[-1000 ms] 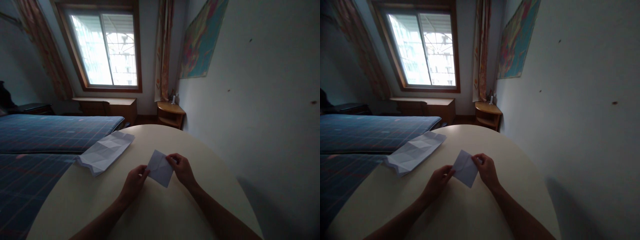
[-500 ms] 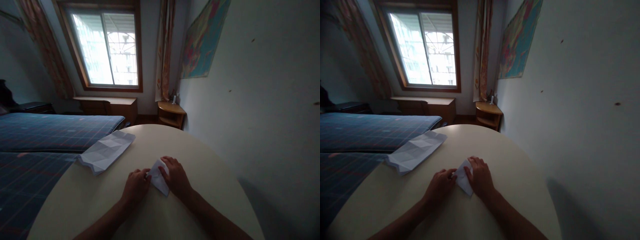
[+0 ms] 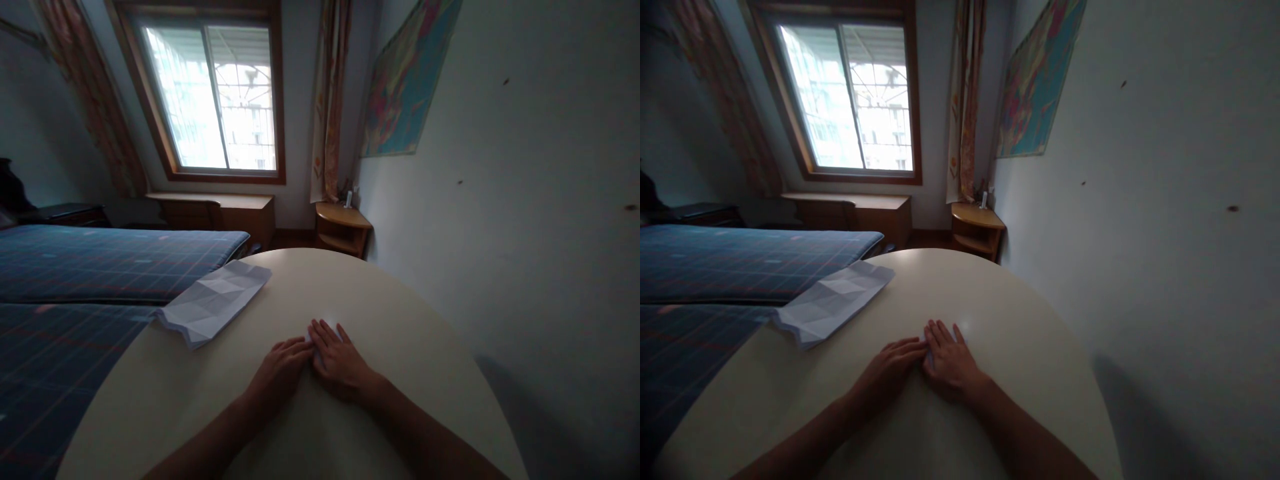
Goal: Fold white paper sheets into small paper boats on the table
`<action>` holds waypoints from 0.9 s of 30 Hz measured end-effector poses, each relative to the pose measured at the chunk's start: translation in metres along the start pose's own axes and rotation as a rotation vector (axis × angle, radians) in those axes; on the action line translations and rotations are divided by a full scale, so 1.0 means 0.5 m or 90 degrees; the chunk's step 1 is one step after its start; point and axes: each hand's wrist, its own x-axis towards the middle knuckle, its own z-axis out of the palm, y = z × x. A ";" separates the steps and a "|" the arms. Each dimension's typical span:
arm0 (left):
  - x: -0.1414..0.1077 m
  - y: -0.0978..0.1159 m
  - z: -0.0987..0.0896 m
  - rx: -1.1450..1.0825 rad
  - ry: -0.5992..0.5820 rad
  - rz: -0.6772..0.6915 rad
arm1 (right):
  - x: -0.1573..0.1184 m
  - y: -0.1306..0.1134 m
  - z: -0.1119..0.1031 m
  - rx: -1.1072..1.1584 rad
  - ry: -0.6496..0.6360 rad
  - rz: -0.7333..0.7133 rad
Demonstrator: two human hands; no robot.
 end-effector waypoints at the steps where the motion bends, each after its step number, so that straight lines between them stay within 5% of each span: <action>1: 0.000 -0.004 0.000 -0.009 -0.016 0.016 | 0.002 0.004 -0.002 -0.003 -0.003 -0.007; 12: 0.000 0.009 -0.015 0.106 -0.080 0.060 | -0.003 0.057 -0.027 -0.027 0.000 0.020; 18: 0.009 0.025 -0.014 0.143 -0.086 0.049 | 0.006 0.044 -0.031 0.021 -0.031 -0.082; 27: 0.005 -0.003 0.006 0.108 -0.067 0.090 | 0.021 0.041 -0.035 0.042 -0.041 -0.034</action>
